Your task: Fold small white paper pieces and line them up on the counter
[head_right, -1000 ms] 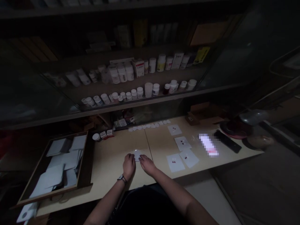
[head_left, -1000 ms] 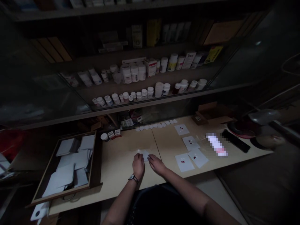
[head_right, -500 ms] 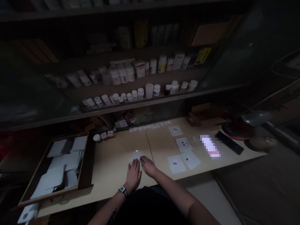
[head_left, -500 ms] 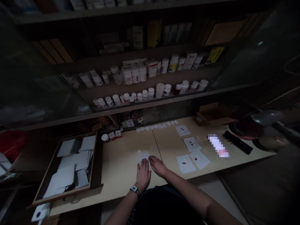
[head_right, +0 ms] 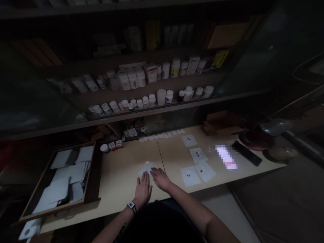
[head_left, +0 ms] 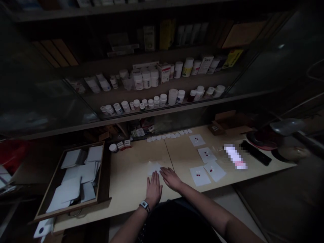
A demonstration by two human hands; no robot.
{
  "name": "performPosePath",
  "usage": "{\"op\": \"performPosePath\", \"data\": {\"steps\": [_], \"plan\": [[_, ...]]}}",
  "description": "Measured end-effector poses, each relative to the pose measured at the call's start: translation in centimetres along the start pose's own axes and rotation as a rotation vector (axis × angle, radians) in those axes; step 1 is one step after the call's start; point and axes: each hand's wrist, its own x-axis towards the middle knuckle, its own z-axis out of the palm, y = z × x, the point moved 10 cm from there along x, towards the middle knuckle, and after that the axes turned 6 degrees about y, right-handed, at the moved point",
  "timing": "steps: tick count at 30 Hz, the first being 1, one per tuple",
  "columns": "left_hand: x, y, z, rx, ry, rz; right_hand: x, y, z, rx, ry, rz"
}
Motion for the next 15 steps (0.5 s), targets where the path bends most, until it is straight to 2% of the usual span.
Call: {"op": "performPosePath", "data": {"steps": [10,15], "plan": [[1.0,-0.2,-0.8,-0.030,0.008,-0.052,-0.1,-0.4,-0.5,-0.001,-0.005,-0.003],[1.5,-0.1,-1.6,-0.012,0.024,0.039,-0.6,-0.5,-1.5,0.021,-0.001,-0.063]]}}
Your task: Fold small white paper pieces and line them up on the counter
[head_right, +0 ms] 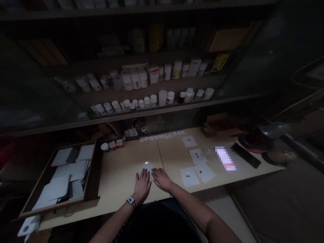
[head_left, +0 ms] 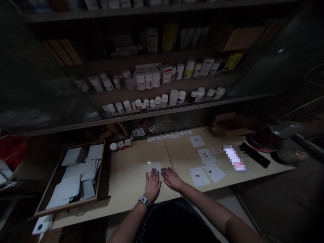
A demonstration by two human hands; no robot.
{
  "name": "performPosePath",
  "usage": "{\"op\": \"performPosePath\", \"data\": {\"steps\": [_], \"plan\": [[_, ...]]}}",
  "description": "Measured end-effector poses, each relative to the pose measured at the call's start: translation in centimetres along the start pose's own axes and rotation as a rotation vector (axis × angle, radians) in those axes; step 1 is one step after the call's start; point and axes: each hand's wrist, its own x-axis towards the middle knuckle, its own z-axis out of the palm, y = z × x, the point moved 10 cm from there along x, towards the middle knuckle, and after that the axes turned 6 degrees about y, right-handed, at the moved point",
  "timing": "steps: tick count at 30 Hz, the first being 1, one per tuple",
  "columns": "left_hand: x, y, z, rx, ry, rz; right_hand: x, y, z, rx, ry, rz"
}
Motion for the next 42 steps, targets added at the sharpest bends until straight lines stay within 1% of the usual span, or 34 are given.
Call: {"op": "performPosePath", "data": {"steps": [4,6,9,11,14,18,20,23,26,28,30,33,36,38,42], "plan": [[0.2,-0.4,-0.4,-0.007,-0.015,0.158,-0.3,-1.1,-0.8,0.057,-0.029,-0.122],[0.3,-1.0,-0.5,0.006,-0.028,0.204,-0.3,-1.5,-0.9,0.075,-0.056,-0.163],[0.3,-1.5,-0.8,0.026,-0.038,0.248,-0.2,-1.6,-0.8,0.088,-0.087,-0.171],[0.4,-1.5,-1.1,0.030,-0.027,0.268,0.2,-1.4,-0.9,0.096,-0.071,-0.145],[0.5,-0.6,-1.7,0.016,-0.007,0.334,0.9,-1.0,-1.3,0.115,-0.026,-0.107],[0.7,1.8,-2.0,-0.059,-0.017,0.523,1.8,-0.6,-1.6,0.112,-0.020,-0.075],[1.0,2.6,-1.9,-0.092,-0.041,0.593,2.1,-0.4,-1.6,0.102,-0.030,-0.066],[1.3,3.2,-1.6,-0.130,-0.096,0.664,2.2,-0.3,-1.5,0.095,-0.040,-0.060],[1.1,3.2,-1.4,-0.134,-0.112,0.692,2.0,-0.3,-1.3,0.110,-0.035,-0.066],[0.7,3.1,-1.1,-0.118,-0.103,0.691,1.8,-0.3,-1.0,0.117,-0.031,-0.069],[0.5,2.9,-0.8,-0.110,-0.095,0.660,1.8,-0.2,-0.9,0.112,-0.028,-0.061],[0.6,2.5,-0.2,-0.110,-0.081,0.571,1.8,0.0,-0.8,0.100,-0.026,-0.050],[0.8,2.1,-0.1,-0.111,-0.039,0.483,2.1,-0.1,-1.1,0.100,-0.031,-0.053],[1.0,1.4,-0.6,-0.149,0.028,0.382,2.2,-0.1,-1.2,0.104,-0.040,-0.052],[1.0,-0.7,-2.0,-0.326,0.187,0.104,2.2,-0.2,-1.2,0.102,-0.019,-0.075]]}}
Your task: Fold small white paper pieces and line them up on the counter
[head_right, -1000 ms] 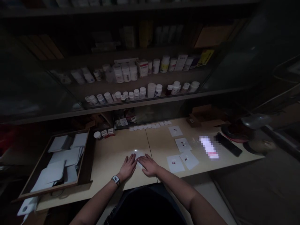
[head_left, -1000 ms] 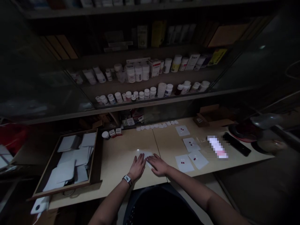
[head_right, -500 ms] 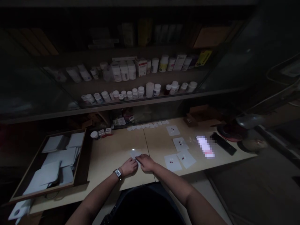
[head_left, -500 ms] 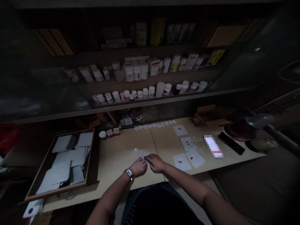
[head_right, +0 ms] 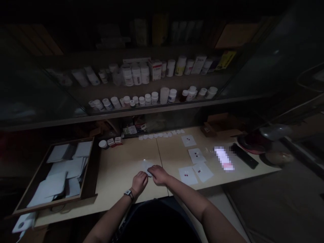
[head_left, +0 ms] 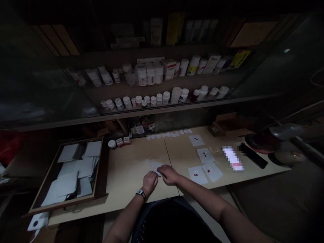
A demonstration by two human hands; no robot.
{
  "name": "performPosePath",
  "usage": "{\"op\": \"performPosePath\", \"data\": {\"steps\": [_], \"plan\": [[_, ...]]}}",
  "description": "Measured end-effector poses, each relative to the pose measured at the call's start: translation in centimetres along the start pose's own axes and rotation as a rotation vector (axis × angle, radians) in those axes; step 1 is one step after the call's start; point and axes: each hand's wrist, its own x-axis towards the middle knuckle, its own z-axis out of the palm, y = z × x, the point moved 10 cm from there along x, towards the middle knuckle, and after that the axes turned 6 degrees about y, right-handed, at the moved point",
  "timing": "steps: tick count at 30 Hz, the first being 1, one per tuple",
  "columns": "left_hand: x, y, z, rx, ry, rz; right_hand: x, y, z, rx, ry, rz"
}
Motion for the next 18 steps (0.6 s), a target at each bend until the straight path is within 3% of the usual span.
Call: {"op": "performPosePath", "data": {"steps": [10,18], "plan": [[-0.8,-2.8,-1.1,-0.265,0.196,-0.422,1.9,1.3,0.7,-0.016,0.055,0.060],[-0.7,-5.3,0.1,-0.458,0.183,-0.731,3.5,2.9,0.6,0.078,0.040,0.214]]}}
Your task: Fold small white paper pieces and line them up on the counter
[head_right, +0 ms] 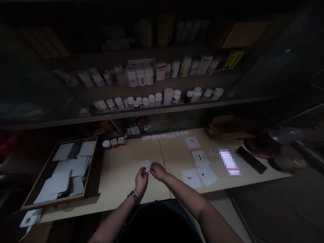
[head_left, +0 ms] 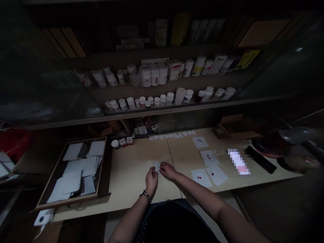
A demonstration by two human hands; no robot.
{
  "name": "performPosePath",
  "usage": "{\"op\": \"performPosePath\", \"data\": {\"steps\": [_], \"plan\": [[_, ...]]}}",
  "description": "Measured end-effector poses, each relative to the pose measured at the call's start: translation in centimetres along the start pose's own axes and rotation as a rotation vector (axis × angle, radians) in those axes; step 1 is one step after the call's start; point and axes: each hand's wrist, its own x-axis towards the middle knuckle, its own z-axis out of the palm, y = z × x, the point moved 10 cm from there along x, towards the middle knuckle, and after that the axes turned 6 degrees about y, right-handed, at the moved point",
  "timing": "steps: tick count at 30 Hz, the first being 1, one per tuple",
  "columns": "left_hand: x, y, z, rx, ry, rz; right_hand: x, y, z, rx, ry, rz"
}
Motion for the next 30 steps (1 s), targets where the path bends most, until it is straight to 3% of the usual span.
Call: {"op": "performPosePath", "data": {"steps": [4,9,13,16,19,25,30], "plan": [[0.6,-0.6,0.1,0.000,0.021,-0.095,0.0,0.4,-0.4,0.034,0.038,0.043],[0.8,-0.5,-0.1,0.119,0.067,-0.088,0.0,0.8,-0.5,0.061,0.070,0.081],[0.3,1.5,-0.7,0.248,0.113,0.171,0.1,1.1,-0.1,0.051,0.080,0.096],[-1.1,2.8,0.6,0.412,-0.026,0.466,0.0,1.0,0.1,0.042,0.081,0.091],[-2.8,2.7,2.0,0.568,-0.192,0.660,-0.2,0.9,0.0,0.021,0.076,0.093],[-3.2,2.1,2.6,0.684,-0.287,0.718,-0.8,-0.2,-0.3,-0.078,0.059,0.048],[-2.8,2.7,2.4,0.639,-0.319,0.716,-3.0,-1.4,1.0,-0.248,-0.023,-0.146]]}}
